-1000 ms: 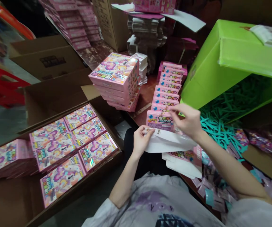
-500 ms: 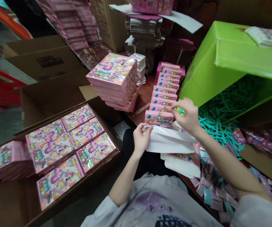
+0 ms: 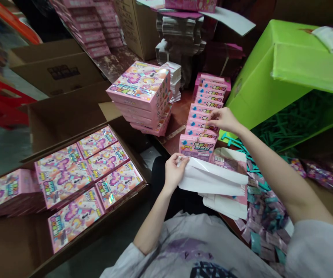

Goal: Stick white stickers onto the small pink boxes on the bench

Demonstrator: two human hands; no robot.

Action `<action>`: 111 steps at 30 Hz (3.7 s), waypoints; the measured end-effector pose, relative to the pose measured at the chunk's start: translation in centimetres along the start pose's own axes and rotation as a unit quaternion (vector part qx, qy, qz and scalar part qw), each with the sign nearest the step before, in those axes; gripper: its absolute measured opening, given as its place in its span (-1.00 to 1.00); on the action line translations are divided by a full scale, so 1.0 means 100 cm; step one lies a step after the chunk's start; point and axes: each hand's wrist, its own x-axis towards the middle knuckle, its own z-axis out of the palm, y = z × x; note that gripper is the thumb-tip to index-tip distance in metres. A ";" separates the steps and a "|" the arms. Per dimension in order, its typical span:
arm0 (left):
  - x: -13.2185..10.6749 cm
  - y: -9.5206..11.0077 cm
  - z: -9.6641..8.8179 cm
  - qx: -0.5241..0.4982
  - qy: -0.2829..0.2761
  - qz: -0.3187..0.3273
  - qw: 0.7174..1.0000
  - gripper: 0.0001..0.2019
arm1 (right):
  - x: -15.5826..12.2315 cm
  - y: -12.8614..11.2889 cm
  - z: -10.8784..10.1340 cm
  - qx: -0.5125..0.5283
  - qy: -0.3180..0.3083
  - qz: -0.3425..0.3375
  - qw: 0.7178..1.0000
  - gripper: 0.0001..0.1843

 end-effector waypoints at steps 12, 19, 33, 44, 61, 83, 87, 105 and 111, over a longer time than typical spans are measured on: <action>-0.002 0.005 -0.002 -0.025 0.009 0.002 1.000 -0.76 | -0.036 -0.041 0.003 -0.123 0.156 -0.090 0.976 -0.62; -0.004 0.020 0.002 -0.077 -0.038 -0.004 0.996 -0.61 | -0.092 -0.088 0.039 0.007 -0.133 -0.155 0.979 -0.88; 0.015 0.002 0.009 -0.006 0.043 0.034 0.998 -0.69 | -0.017 -0.032 -0.008 -0.044 0.112 -0.076 0.990 -0.94; 0.015 -0.005 0.006 0.002 0.023 0.018 1.000 -0.68 | 0.036 0.029 -0.003 -0.172 0.033 -0.078 0.981 -0.91; 0.011 0.019 0.012 -0.073 -0.014 0.026 0.997 -0.72 | -0.075 -0.078 0.050 -0.034 -0.066 -0.185 0.980 -0.86; 0.016 -0.001 0.007 -0.066 -0.032 -0.069 0.995 -0.74 | 0.069 0.055 -0.015 0.034 0.078 0.029 0.996 -0.90; 0.017 -0.004 0.006 -0.066 -0.023 -0.075 0.995 -0.74 | 0.064 0.050 -0.008 -0.033 0.071 0.026 0.997 -0.91; -0.018 0.025 -0.009 -0.027 -0.029 0.295 0.955 -0.72 | -0.156 -0.071 -0.030 -0.058 -0.230 -0.127 0.963 -0.85; -0.045 0.026 0.022 -0.013 -0.196 0.355 0.914 -0.37 | -0.268 -0.042 -0.025 -0.294 0.214 -0.091 0.927 -0.70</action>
